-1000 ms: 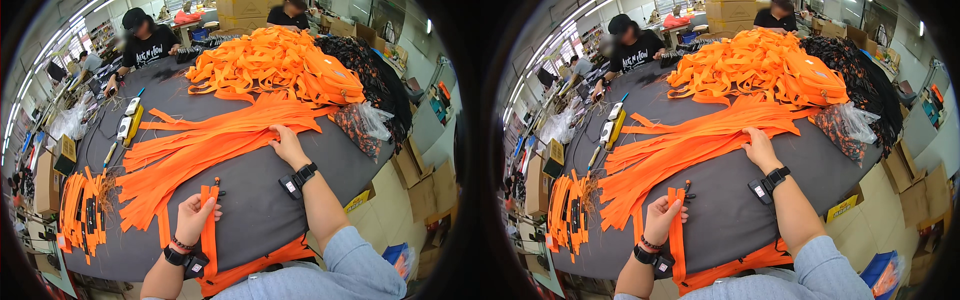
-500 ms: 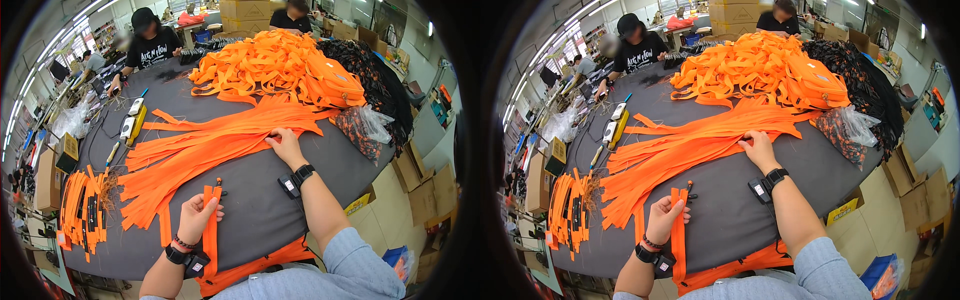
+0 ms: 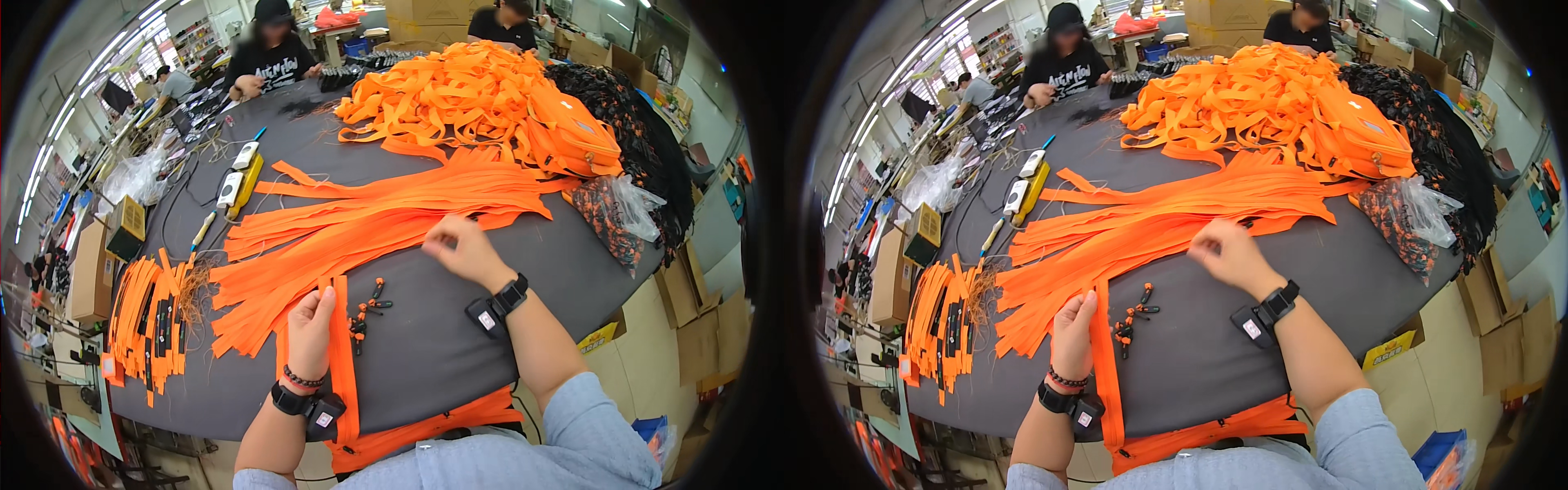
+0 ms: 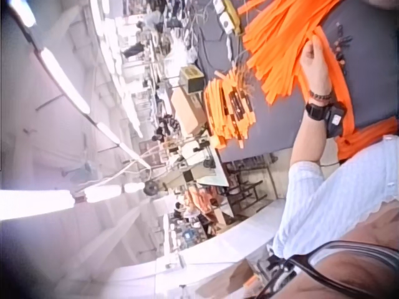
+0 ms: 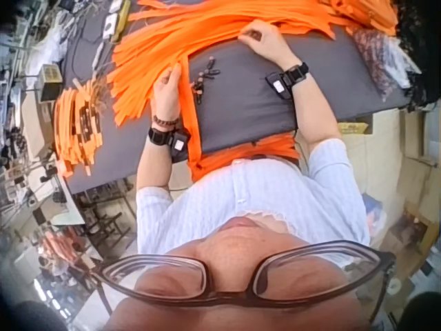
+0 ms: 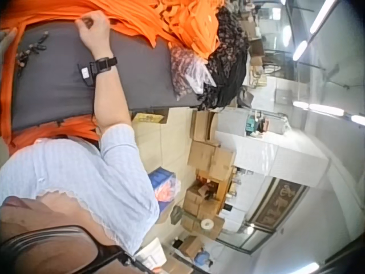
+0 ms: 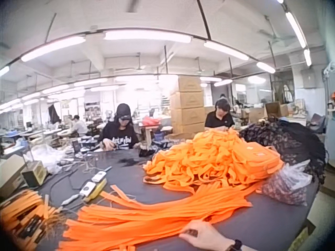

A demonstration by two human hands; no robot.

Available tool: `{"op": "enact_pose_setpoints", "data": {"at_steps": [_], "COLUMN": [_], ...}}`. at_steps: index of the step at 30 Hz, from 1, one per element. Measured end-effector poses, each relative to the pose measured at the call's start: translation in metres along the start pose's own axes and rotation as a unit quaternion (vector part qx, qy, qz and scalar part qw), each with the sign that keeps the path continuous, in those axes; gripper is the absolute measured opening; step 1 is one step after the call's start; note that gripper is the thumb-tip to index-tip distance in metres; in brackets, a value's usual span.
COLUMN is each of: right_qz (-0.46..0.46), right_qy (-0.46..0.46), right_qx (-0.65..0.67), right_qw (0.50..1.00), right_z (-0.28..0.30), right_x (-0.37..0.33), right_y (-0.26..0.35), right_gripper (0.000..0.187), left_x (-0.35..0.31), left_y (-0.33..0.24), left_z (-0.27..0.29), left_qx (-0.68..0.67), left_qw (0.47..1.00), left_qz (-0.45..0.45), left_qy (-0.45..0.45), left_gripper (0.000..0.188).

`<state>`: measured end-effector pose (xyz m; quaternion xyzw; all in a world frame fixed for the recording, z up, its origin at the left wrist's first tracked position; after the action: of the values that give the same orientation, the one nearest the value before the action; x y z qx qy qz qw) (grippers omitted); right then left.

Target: Manually attaching plastic zipper pulls and sliders onto orange nylon straps.

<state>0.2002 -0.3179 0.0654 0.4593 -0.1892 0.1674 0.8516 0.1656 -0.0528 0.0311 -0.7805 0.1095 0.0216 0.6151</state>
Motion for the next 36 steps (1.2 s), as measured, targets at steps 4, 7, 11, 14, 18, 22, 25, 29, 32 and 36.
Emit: {"op": "enact_pose_setpoints", "data": {"at_steps": [4, 7, 11, 14, 18, 22, 25, 29, 32, 36], "right_qz": [0.08, 0.147, 0.056, -0.012, -0.257, -0.264, -0.317, -0.335, -0.301, -0.293], "right_qy": [0.149, 0.161, 0.217, 0.175, 0.102, 0.154, 0.14, 0.126, 0.122, 0.083], "right_qx": [0.016, -0.057, -0.008, 0.05, 0.505, 0.668, 0.698, 0.753, 0.645, 0.612], "right_qw": [0.985, 0.974, 0.974, 0.983, 0.818, 0.679, 0.626, 0.552, 0.692, 0.73], "right_z": [-0.073, -0.089, -0.092, -0.078, -0.074, -0.089, -0.1, -0.115, -0.107, -0.098], "right_x": [-0.02, -0.024, -0.022, -0.022, -0.026, -0.039, -0.052, -0.059, -0.057, -0.052], "right_y": [0.047, 0.048, 0.028, 0.022, 0.023, 0.045, 0.049, 0.048, 0.04, 0.036], "right_gripper": [0.022, 0.024, 0.019, 0.015, 0.021, 0.033, 0.034, 0.019, 0.014, 0.013], "left_x": [-0.001, 0.0, -0.002, -0.002, -0.005, -0.005, -0.006, -0.009, -0.01, -0.01], "left_y": [0.004, 0.007, 0.015, 0.021, 0.018, 0.022, 0.023, 0.023, 0.024, 0.026], "left_z": [-0.004, -0.011, -0.013, -0.013, -0.017, -0.02, -0.024, -0.023, -0.024, -0.024], "left_qx": [0.002, -0.006, 0.003, 0.017, 0.041, 0.066, 0.055, 0.056, 0.058, 0.065], "left_qw": [1.0, 0.999, 0.998, 0.997, 0.997, 0.995, 0.995, 0.995, 0.995, 0.994], "left_qz": [-0.001, -0.004, 0.031, 0.042, 0.028, 0.007, 0.011, 0.019, 0.026, 0.028], "left_qy": [0.016, 0.036, 0.053, 0.056, 0.054, 0.077, 0.086, 0.075, 0.081, 0.086], "left_gripper": [0.019, 0.019, 0.017, 0.018, 0.021, 0.02, 0.02, 0.02, 0.02, 0.02]}}
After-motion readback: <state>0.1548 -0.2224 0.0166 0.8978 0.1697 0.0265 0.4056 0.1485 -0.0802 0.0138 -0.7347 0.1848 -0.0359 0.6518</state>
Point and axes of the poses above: each hand's wrist, its own x-axis towards the middle knuckle, its own z-axis out of the back of the hand, y = z × x, the point moved 9 cm from there along x, towards the middle knuckle, and after that the axes turned 1 degree about z, right-handed, at the moved point
